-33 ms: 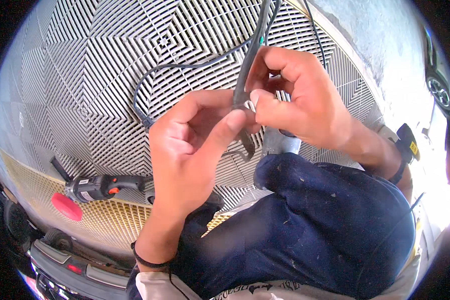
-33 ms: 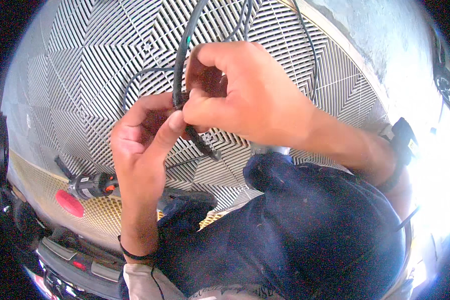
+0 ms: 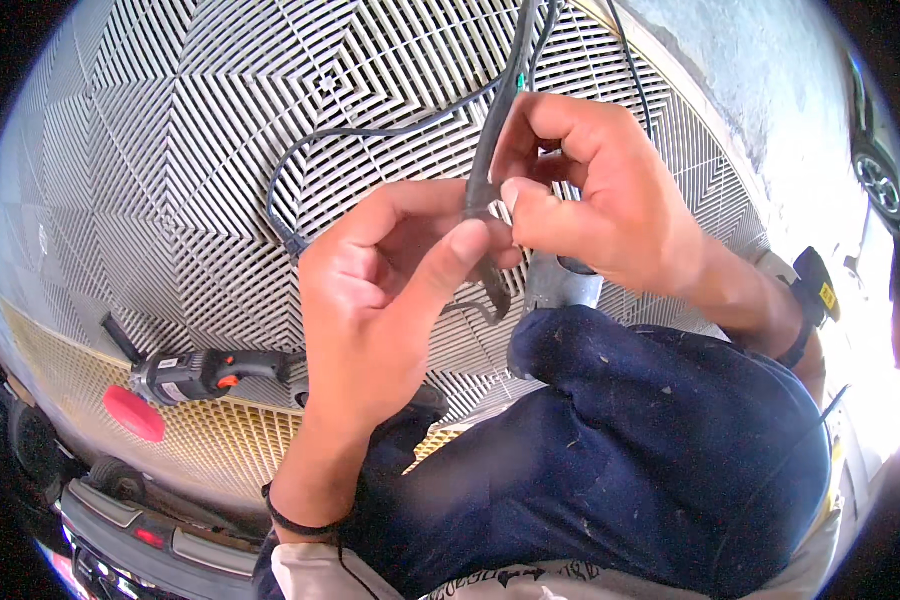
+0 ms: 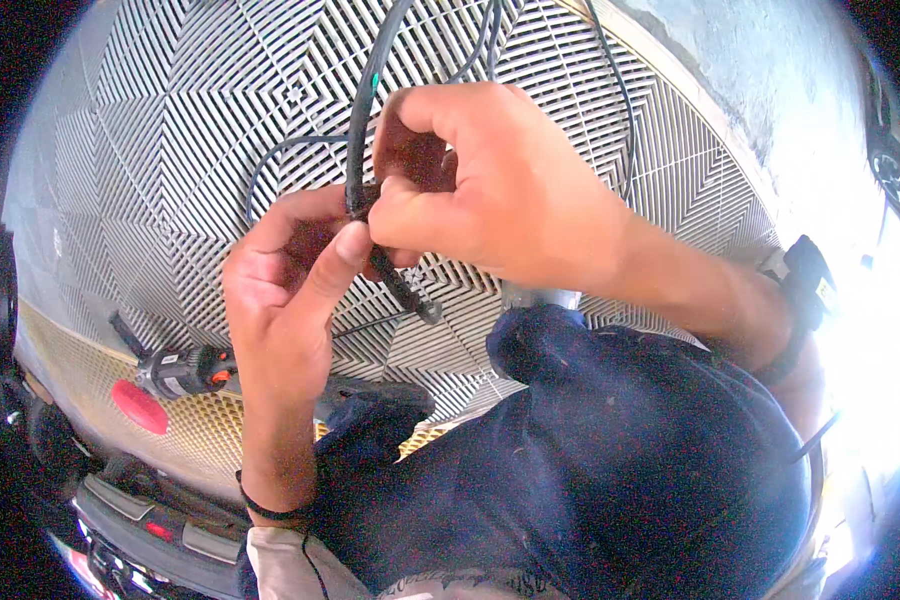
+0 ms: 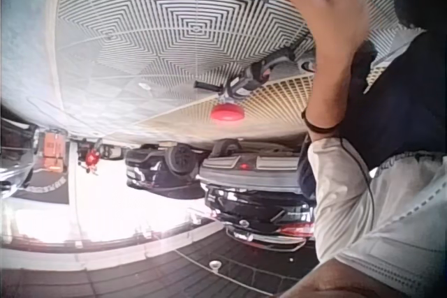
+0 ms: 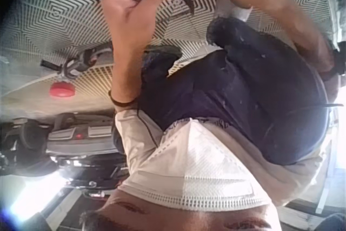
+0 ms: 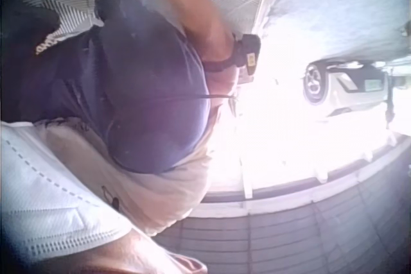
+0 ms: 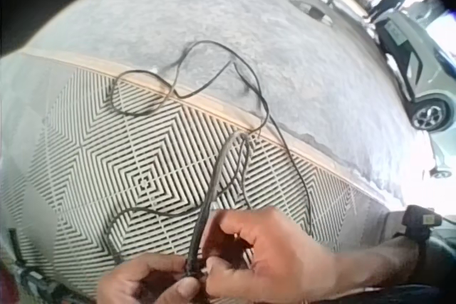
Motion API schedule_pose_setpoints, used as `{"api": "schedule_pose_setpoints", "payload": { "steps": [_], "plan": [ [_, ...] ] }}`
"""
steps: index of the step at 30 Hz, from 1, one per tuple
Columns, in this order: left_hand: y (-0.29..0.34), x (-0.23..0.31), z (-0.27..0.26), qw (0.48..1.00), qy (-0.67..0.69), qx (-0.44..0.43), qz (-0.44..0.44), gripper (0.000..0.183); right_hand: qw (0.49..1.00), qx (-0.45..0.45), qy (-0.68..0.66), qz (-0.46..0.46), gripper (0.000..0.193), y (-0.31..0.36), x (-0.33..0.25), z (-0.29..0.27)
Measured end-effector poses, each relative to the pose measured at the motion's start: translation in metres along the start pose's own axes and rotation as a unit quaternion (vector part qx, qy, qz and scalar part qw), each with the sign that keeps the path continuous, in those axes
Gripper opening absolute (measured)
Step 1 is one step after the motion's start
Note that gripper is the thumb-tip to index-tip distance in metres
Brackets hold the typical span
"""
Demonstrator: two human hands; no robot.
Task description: Repairing a damaged power cord of a polishing machine using electrical tape.
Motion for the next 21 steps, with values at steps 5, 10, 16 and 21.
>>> {"api": "schedule_pose_setpoints", "payload": {
  "steps": [5,10,16,21],
  "plan": [
    [0.002,-0.005,0.0,0.994,0.091,0.01,-0.055,0.024,0.985,-0.074,-0.146,0.06,0.014,0.002,0.003,0.0],
    [0.001,0.004,-0.006,0.996,-0.07,0.047,0.035,0.033,0.97,-0.093,-0.223,0.01,0.023,-0.001,0.005,-0.002],
    [0.001,0.008,-0.004,0.988,-0.12,0.059,0.078,0.032,0.982,-0.086,-0.167,-0.006,0.024,-0.007,0.006,0.006],
    [0.002,0.01,-0.002,0.966,-0.229,0.054,0.104,0.031,0.989,-0.037,-0.136,-0.051,0.021,-0.011,0.01,0.008]
  ]
}}
Point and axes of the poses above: each hand's wrist, its own y-axis away from the middle knuckle, its own z-axis out of the palm, x = y × z, the point moved 5 cm from there along -y, towards the middle knuckle, and after that the axes turned 13 degrees about y, right-handed, at the moved point
